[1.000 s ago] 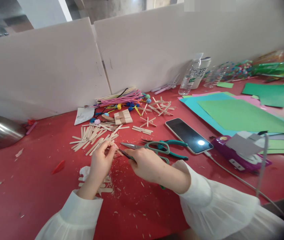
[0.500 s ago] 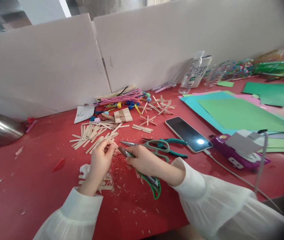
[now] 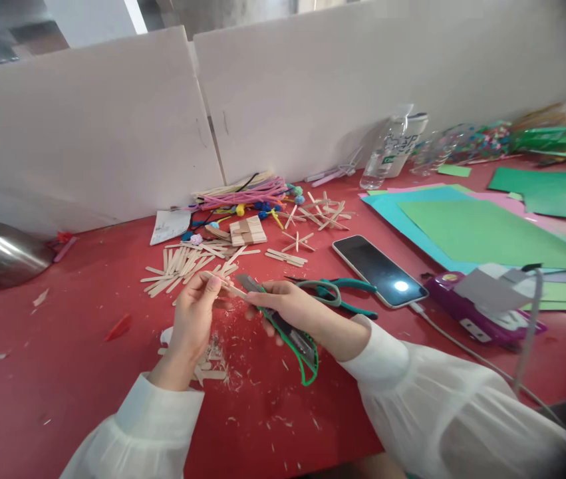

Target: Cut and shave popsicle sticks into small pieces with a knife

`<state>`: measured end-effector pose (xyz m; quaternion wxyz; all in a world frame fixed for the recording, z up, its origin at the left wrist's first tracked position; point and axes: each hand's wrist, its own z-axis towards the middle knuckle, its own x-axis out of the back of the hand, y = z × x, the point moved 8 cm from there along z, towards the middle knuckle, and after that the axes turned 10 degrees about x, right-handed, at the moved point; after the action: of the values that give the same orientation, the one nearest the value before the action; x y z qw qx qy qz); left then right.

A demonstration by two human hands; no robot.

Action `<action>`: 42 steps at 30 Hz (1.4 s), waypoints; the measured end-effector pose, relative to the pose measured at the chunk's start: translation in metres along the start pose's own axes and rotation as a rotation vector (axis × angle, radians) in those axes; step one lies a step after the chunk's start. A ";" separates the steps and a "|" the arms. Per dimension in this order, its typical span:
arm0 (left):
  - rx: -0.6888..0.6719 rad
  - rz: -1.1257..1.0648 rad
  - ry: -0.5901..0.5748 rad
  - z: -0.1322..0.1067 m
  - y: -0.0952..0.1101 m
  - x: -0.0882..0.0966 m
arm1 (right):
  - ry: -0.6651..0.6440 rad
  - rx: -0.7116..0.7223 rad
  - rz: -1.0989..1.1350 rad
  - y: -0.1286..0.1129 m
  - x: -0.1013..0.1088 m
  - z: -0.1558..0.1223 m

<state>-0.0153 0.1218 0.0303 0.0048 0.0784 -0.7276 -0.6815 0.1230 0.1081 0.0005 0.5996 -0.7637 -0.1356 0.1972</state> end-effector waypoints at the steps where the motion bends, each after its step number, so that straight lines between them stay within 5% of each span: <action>1: -0.004 -0.032 -0.013 -0.001 0.000 -0.001 | -0.022 0.011 0.076 0.001 -0.002 0.001; 9: 0.047 0.143 -0.174 -0.007 -0.012 -0.021 | 0.123 0.184 0.153 -0.008 0.004 -0.001; 14: 0.005 0.183 -0.108 -0.011 -0.007 -0.021 | 0.073 0.199 0.084 -0.010 -0.006 -0.004; 24: -0.059 0.355 -0.029 -0.014 0.006 -0.010 | 0.223 0.684 -0.756 -0.049 0.000 -0.024; 30: -0.173 0.472 0.055 -0.016 0.016 -0.007 | 0.167 0.687 -1.003 -0.049 -0.010 -0.028; 42: -0.251 0.712 0.117 -0.020 0.019 -0.005 | 0.141 0.646 -1.090 -0.048 -0.014 -0.029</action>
<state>-0.0099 0.1042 0.0514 0.2924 -0.1418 -0.6185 -0.7155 0.1257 0.0890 0.0547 0.8214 -0.3767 -0.3988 -0.1560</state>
